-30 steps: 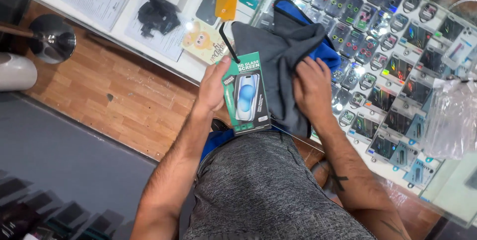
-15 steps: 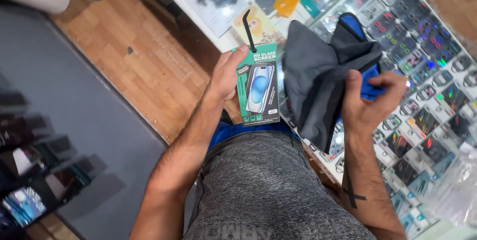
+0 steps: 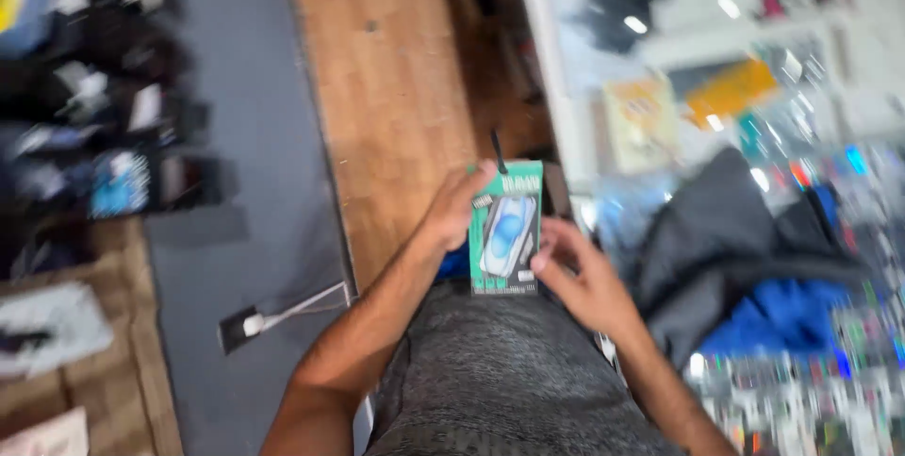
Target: The person is cleaning and inspecting transparent phone cases at a service counter using a microfiber cloth.
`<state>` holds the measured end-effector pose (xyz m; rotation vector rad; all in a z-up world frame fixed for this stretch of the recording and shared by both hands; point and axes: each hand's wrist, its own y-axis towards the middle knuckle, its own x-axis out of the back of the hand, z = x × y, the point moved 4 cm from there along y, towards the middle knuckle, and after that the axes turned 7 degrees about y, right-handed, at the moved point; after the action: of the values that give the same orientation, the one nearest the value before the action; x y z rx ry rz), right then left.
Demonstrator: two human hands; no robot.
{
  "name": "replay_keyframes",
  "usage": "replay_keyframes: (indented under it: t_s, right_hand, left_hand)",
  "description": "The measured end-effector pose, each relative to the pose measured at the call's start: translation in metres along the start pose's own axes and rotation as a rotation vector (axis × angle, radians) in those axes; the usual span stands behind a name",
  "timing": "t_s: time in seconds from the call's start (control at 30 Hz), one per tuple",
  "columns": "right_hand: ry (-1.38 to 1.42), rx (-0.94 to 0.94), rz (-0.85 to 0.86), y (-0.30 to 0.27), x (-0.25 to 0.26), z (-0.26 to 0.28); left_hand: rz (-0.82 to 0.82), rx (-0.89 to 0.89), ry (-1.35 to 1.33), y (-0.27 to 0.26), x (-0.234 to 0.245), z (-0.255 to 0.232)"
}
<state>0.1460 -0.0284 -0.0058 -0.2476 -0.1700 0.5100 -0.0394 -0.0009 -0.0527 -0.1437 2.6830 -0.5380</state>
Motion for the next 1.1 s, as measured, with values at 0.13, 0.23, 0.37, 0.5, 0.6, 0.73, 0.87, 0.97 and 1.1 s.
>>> replay_keyframes:
  t_s: [0.13,0.23,0.37,0.5,0.6,0.73,0.87,0.97,1.1]
  right_hand:
    - [-0.068,-0.212,0.273,0.020,-0.038,-0.002]
    - [-0.098,-0.263,0.314,0.040,-0.050,0.007]
    - [-0.123,-0.186,0.318,0.077,-0.055,0.022]
    - [-0.088,-0.161,0.169,0.112,-0.062,0.048]
    - [-0.056,-0.159,0.114,0.141,-0.073,0.058]
    - [-0.006,-0.133,0.060,0.173,-0.097,0.076]
    - [0.039,-0.028,0.027,0.205,-0.121,0.092]
    - [-0.069,0.080,0.022,0.230,-0.130,0.110]
    - [-0.224,0.377,0.223,0.275,-0.145,0.139]
  left_hand:
    - [-0.227,0.044,-0.043,-0.026,0.047,-0.001]
    - [-0.303,0.025,0.018,-0.039,0.069,-0.015]
    - [-0.288,-0.061,0.060,-0.033,0.087,-0.034]
    - [-0.196,-0.061,0.260,-0.011,0.099,-0.063]
    - [-0.180,-0.030,0.356,0.007,0.110,-0.094]
    - [-0.089,-0.084,0.434,0.031,0.127,-0.131]
    - [-0.071,-0.078,0.520,0.038,0.150,-0.167]
    - [-0.079,-0.082,0.714,0.040,0.166,-0.180]
    - [-0.127,-0.144,0.757,0.054,0.189,-0.189]
